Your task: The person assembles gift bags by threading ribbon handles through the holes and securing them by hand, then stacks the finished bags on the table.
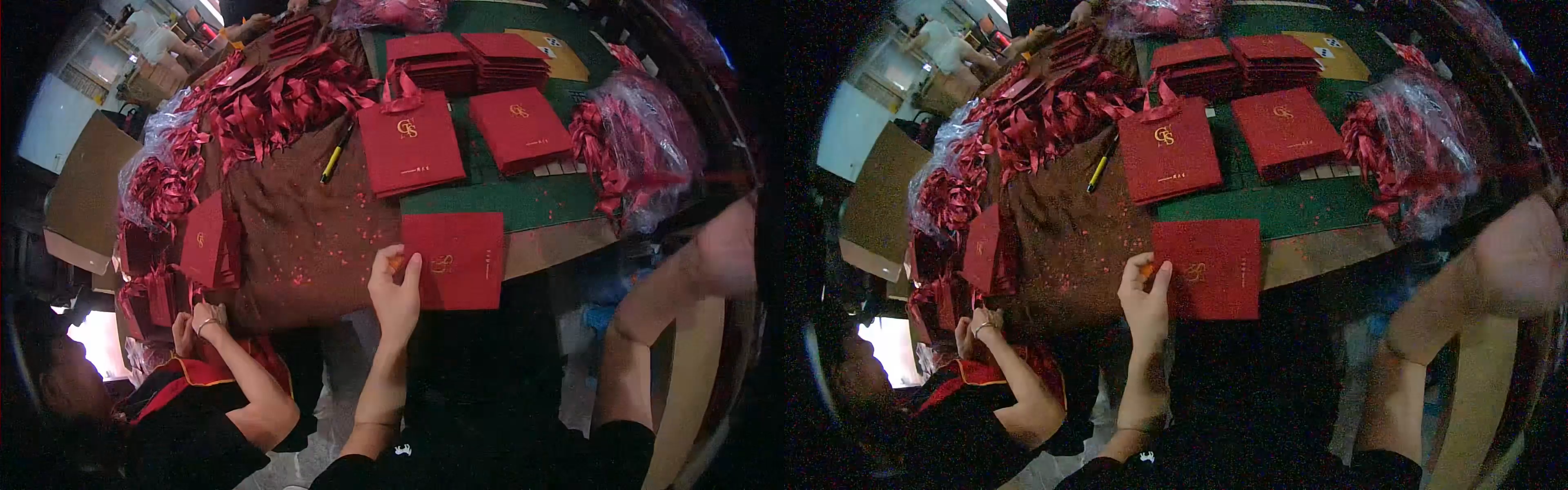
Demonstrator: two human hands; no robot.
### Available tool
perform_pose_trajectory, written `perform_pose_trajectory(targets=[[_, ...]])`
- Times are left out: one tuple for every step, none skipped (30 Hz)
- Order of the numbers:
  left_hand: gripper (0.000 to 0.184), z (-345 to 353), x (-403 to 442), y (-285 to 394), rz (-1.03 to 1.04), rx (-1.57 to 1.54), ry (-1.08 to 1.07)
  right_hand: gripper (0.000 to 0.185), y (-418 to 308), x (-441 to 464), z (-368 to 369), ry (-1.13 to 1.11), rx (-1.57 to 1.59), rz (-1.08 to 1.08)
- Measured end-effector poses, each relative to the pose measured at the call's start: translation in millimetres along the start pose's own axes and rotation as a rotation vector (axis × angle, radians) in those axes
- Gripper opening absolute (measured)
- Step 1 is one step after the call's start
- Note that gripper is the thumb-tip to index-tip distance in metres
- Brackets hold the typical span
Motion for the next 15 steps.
perform_pose_trajectory(targets=[[0.021, 0, 0, -3, -0.015, -0.071, 0.008, 0.019, -45, -48, 123, -0.053, 0.057, 0.022], [0.021, 0, 1, -6, -0.030, -0.144, 0.018, 0.019, -80, -92, 252, -0.107, 0.116, 0.042], [0.020, 1, 1, -9, -0.046, -0.217, 0.027, 0.020, -85, -88, 241, -0.161, 0.174, 0.064], [0.020, 3, 1, -9, -0.049, -0.223, 0.026, 0.021, -88, -86, 248, -0.216, 0.230, 0.086], [0.021, 5, 0, -12, -0.073, -0.331, 0.033, 0.022, -90, -84, 257, -0.271, 0.285, 0.107], [0.021, 8, -2, -14, -0.098, -0.440, 0.039, 0.023, -90, -81, 271, -0.325, 0.339, 0.127], [0.021, 11, -2, -15, -0.100, -0.446, 0.035, 0.020, -73, -99, 293, -0.503, 0.082, 0.315], [0.022, 12, -2, -18, -0.099, -0.459, 0.033, 0.017, -49, -129, 317, -0.670, -0.181, 0.501], [0.022, 12, -3, -21, -0.100, -0.469, 0.032, 0.014, -22, -164, 335, -0.431, -0.079, 0.772], [0.023, 13, -3, -22, -0.096, -0.481, 0.035, 0.014, 11, -205, 337, -0.393, 0.074, 0.967], [0.022, 12, -5, -17, -0.149, -0.464, 0.056, 0.012, 33, -233, 338, -0.523, -0.079, 0.992], [0.022, 13, -5, -15, -0.146, -0.465, 0.056, 0.012, 43, -251, 346, -0.582, -0.115, 0.967], [0.022, 13, -4, -15, -0.157, -0.444, 0.062, 0.012, 53, -267, 354, -0.639, -0.151, 0.940], [0.023, 14, -3, -16, -0.170, -0.421, 0.067, 0.012, 57, -275, 357, -0.693, -0.253, 0.722], [0.024, 15, -2, -17, -0.117, -0.429, 0.059, 0.012, 56, -280, 362, -0.737, -0.351, 0.501]])
Point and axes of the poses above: each hand's wrist, its own x-axis towards the middle knuckle, its own z-axis out of the palm, y = z × x, the point moved 8 cm from there along x, towards the middle knuckle, and after that the axes turned 1 degree about z, right-handed, at the moved point
